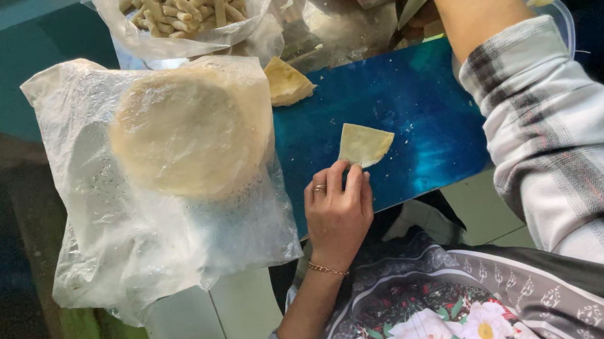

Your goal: The person sits at a table and folds triangular pastry wrappers around a filling. They take a wrapper, spoon filling from a plastic container onto it, fold and pinch the wrapper closed, and place the finished pastry in a row on the blue board, repeating with more wrappers.

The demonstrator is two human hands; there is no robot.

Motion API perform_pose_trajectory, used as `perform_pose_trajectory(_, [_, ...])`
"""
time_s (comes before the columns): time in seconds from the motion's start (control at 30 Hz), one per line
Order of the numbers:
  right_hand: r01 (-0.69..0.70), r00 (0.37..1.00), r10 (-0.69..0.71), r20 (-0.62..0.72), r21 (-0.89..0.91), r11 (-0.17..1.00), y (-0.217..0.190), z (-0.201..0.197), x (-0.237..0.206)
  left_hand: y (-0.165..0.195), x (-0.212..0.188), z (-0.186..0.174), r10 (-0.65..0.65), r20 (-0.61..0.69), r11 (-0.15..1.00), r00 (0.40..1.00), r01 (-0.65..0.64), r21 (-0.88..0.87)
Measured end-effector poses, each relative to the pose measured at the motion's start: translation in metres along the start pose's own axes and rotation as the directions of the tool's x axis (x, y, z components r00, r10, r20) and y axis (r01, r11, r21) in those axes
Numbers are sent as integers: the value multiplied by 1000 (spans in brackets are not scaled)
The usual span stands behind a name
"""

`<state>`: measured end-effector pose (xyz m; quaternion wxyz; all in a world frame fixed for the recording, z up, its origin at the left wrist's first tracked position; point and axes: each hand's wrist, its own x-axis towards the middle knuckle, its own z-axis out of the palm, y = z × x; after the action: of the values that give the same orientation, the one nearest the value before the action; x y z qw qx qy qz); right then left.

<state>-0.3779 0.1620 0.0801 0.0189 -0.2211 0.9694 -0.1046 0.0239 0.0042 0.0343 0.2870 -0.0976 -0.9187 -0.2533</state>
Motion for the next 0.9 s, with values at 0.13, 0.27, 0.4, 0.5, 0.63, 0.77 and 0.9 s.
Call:
perform_pose_trajectory(0.13, [-3, 1000, 3, -8, -5, 1000, 4, 1, 3, 0, 0, 0, 4, 1, 1000, 1000, -4, 6])
perform_pose_trajectory(0.27, [0, 999, 0, -33, -19, 1000, 14, 7, 6, -1, -1, 1, 3, 6, 1000, 1000, -3, 4])
perform_pose_trajectory(0.4, [-10, 999, 10, -33, -13, 1000, 23, 12, 3, 0, -1, 2, 0, 8, 1000, 1000, 0, 2])
perform_pose_trajectory(0.5, [-13, 1000, 13, -26, -7, 1000, 26, 15, 2, -1, -1, 4, -1, 0, 1000, 1000, 1, -4])
perform_pose_trajectory(0.63, [-24, 999, 24, -26, -2, 1000, 34, 11, -9, 1, -3, 3, -4, 20, 1000, 1000, 4, -5])
perform_pose_trajectory(0.77, [-26, 999, 26, -39, 0, 1000, 38, 7, -11, 0, -1, 3, 11, 5, 1000, 1000, -11, 1])
perform_pose_trajectory(0.9, [-24, 999, 25, -44, 4, 1000, 45, 11, -11, 0, -1, 2, 16, -5, 1000, 1000, -16, 0])
